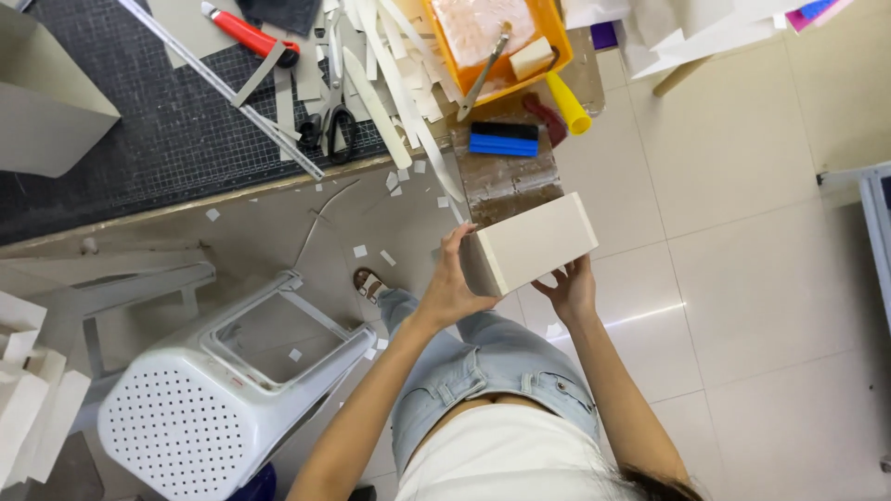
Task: The person smooths the edges of a white paper box with a brush and a blue plastic scraper, then uses a small roller to press the seams and edges. The person repeats the smoothing and rolling steps on the same box.
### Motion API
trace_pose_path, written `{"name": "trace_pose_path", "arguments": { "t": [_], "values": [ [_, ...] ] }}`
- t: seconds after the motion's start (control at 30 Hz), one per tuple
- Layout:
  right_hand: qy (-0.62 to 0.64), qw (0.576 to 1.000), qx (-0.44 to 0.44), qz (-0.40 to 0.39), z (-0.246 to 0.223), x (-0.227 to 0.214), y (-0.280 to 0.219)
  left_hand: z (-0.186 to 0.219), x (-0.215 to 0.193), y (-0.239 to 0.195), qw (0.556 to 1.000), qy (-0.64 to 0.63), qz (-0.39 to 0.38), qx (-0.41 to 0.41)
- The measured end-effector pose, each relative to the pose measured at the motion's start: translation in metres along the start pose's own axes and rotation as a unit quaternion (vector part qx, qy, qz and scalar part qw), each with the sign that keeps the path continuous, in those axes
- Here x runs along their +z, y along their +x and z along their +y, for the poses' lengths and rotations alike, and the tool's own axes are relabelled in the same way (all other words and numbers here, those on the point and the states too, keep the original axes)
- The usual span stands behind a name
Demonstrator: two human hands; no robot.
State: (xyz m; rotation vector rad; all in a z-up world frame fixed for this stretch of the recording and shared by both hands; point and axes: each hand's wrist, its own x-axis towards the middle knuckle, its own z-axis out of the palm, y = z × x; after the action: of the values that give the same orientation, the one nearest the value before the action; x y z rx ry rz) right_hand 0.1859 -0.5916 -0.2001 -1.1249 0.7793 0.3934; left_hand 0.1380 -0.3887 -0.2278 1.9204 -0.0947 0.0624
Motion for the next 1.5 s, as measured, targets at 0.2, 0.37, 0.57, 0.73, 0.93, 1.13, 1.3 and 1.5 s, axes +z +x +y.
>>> {"name": "trace_pose_path", "arguments": {
  "t": [0.2, 0.37, 0.57, 0.73, 0.93, 1.13, 1.3, 1.5],
  "values": [
    [0.004, 1.0, 0.013, -0.019, 0.021, -0.031, 0.06, -0.028, -0.008, 0.011, 0.998, -0.032, 0.058, -0.02],
    [0.024, 1.0, -0.001, -0.013, -0.01, -0.025, 0.058, -0.037, 0.018, 0.021, 0.994, -0.057, 0.088, -0.007],
    [-0.217, 0.956, -0.17, 0.1, -0.039, -0.044, 0.072, -0.037, 0.043, 0.013, 0.989, -0.062, 0.127, -0.045],
    [-0.406, 0.744, -0.516, 0.124, -0.111, 0.032, 0.037, -0.01, 0.023, 0.033, 0.988, -0.057, 0.132, -0.05],
    [-0.713, 0.574, -0.401, 0.041, -0.155, 0.124, 0.081, 0.006, -0.021, 0.164, 0.964, 0.097, 0.248, 0.002],
    [-0.757, 0.557, -0.34, 0.033, -0.157, 0.091, 0.153, -0.034, -0.033, 0.243, 0.96, 0.262, 0.098, -0.007],
    [-0.248, 0.948, -0.159, -0.121, -0.179, 0.114, 0.093, -0.027, -0.05, 0.241, 0.988, 0.112, 0.102, -0.007],
    [-0.491, 0.8, -0.345, -0.02, -0.201, 0.204, 0.114, -0.063, -0.023, 0.25, 0.962, 0.207, 0.108, 0.14]
  ]
}}
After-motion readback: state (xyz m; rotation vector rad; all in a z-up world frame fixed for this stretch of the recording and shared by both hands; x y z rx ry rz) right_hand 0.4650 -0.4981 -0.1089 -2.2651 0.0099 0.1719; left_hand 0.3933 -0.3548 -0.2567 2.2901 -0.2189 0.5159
